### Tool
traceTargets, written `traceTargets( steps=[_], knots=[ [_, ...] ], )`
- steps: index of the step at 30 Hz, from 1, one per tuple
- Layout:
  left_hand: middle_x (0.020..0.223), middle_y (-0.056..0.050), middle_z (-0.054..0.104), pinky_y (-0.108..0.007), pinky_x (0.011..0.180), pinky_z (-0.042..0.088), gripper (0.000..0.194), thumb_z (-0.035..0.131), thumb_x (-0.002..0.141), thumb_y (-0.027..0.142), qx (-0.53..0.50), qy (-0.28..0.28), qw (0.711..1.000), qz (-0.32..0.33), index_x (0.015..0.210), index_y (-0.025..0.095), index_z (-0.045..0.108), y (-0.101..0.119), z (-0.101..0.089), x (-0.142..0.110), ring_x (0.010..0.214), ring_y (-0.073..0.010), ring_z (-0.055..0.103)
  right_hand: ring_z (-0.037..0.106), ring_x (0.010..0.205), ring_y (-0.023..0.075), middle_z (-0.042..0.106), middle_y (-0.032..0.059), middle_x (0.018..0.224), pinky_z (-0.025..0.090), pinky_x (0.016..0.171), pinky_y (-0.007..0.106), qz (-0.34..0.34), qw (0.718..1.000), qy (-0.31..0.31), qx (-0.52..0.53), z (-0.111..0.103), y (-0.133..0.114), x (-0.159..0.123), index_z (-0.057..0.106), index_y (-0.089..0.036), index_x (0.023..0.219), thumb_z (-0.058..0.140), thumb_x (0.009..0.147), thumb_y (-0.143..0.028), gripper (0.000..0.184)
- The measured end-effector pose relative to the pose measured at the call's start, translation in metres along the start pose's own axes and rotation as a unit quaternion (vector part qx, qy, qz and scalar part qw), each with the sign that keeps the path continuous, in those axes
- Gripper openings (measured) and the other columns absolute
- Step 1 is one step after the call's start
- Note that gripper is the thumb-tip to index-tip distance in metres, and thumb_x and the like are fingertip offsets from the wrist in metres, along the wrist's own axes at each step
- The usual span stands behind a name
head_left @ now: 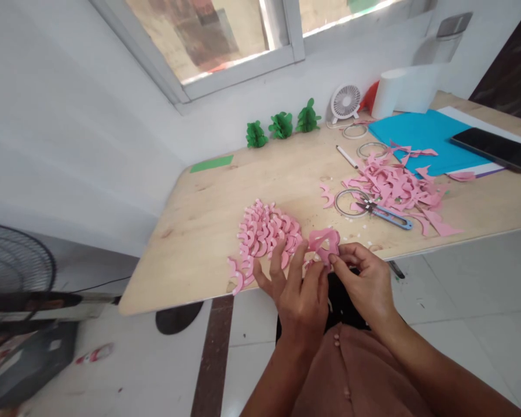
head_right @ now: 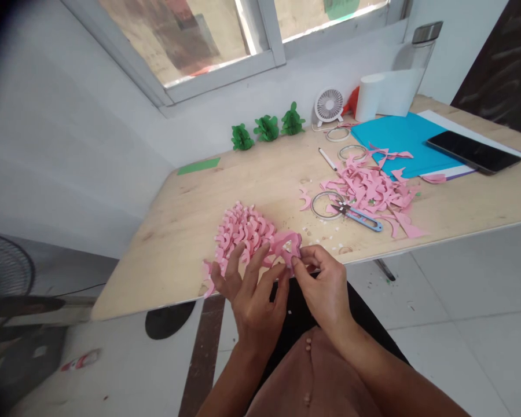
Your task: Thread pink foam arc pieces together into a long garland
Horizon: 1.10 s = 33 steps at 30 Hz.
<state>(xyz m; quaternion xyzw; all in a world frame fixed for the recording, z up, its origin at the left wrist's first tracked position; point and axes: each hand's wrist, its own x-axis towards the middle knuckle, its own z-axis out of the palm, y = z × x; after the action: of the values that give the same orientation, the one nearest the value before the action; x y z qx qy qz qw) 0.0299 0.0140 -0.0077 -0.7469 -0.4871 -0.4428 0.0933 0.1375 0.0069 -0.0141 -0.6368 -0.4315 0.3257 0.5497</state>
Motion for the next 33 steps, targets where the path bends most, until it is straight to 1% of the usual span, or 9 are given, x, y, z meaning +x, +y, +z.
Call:
traceTargets(
  steps=[9,17,20,24,33],
  knots=[
    [0.109,-0.005,0.067,-0.061,0.105,0.004,0.007,0.062,0.076,0.016,0.021,-0.02,0.999,0.016,0.073,0.021,0.066,0.001,-0.003,0.0,0.121,-0.0302,0.045,0.06,0.056,0.0142,0.065,-0.0006,0.061,0.047,0.058,0.024,-0.012,1.0,-0.004,-0.001,0.001,0.001,-0.001,0.059,-0.019,0.073,0.06,0.076,-0.027,0.009],
    [0.106,-0.004,0.069,-0.063,0.104,0.011,0.004,0.064,0.076,0.018,0.048,-0.027,0.998,0.039,0.073,0.021,0.066,0.002,-0.001,0.003,0.119,-0.032,0.047,0.061,0.057,0.0153,0.066,-0.0004,0.062,0.047,0.059,0.025,-0.015,1.0,-0.006,-0.005,0.003,0.005,-0.001,0.06,-0.019,0.074,0.06,0.076,-0.027,0.008],
    [0.106,-0.005,0.069,-0.064,0.103,0.01,0.004,0.065,0.075,0.018,0.055,-0.018,0.997,0.044,0.072,0.02,0.066,0.002,0.002,0.002,0.12,-0.0335,0.047,0.061,0.058,0.0156,0.066,-0.0008,0.061,0.046,0.059,0.025,-0.017,1.0,-0.007,-0.008,0.003,0.005,-0.001,0.06,-0.02,0.073,0.06,0.076,-0.026,0.007],
    [0.108,-0.004,0.068,-0.064,0.103,0.009,0.008,0.065,0.076,0.018,0.061,-0.01,0.997,0.041,0.068,0.019,0.064,0.003,0.007,0.0,0.119,-0.0342,0.047,0.062,0.057,0.0154,0.066,-0.0011,0.061,0.046,0.059,0.024,-0.016,1.0,-0.008,-0.011,0.004,0.004,0.0,0.06,-0.02,0.073,0.059,0.076,-0.026,0.007],
    [0.105,-0.004,0.069,-0.06,0.104,0.01,0.009,0.061,0.076,0.017,0.042,-0.008,0.999,0.022,0.067,0.019,0.062,0.004,0.012,0.001,0.12,-0.0315,0.047,0.062,0.056,0.0152,0.065,-0.0011,0.06,0.046,0.057,0.024,-0.003,1.0,-0.006,0.001,0.004,0.007,0.002,0.059,-0.019,0.073,0.06,0.076,-0.027,0.009]
  ],
)
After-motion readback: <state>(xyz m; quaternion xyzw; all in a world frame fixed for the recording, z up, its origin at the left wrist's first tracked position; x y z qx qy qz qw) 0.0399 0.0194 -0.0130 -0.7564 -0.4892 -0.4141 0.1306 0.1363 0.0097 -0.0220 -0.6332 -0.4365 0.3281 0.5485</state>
